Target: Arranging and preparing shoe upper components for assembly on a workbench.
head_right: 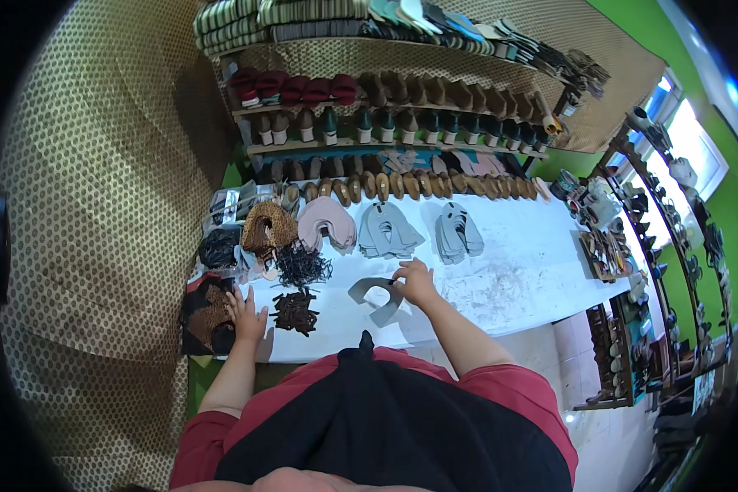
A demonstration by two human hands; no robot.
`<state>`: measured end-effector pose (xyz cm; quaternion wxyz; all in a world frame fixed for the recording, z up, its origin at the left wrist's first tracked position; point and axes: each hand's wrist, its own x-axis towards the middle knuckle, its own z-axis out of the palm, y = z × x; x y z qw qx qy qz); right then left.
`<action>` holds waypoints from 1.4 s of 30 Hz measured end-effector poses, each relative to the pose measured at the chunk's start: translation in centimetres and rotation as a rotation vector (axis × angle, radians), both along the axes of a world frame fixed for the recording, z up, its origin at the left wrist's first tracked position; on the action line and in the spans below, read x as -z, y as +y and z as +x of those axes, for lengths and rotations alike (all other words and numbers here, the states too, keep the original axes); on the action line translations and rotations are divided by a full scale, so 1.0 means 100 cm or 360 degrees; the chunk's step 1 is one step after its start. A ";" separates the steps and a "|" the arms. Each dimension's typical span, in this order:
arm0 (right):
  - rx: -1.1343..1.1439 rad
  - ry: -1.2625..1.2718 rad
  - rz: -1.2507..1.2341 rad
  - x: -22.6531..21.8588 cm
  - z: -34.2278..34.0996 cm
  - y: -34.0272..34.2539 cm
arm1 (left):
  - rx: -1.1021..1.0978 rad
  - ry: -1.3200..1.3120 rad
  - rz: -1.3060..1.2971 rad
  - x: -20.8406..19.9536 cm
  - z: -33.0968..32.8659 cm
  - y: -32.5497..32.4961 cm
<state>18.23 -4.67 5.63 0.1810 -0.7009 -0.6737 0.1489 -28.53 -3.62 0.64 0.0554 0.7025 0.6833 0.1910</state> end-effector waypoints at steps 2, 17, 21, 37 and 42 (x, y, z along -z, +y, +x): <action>-0.0100 -0.0079 -0.0028 -0.020 0.019 0.001 | 0.0076 -0.0007 0.0068 -0.006 0.007 0.010; -0.0541 -0.1053 -0.0359 -0.097 0.001 0.038 | 0.0353 -0.0166 0.0082 -0.028 0.028 0.002; -0.0860 -0.0665 -0.0089 -0.038 -0.057 0.072 | 0.0256 -0.0065 -0.0137 -0.023 0.022 -0.011; -0.0767 -0.0578 -0.0278 0.087 -0.077 -0.011 | 0.0336 0.0258 -0.0878 0.030 -0.030 -0.071; -0.0647 -0.0654 -0.0216 0.088 -0.105 0.006 | 0.0431 0.0377 -0.1177 0.030 -0.030 -0.067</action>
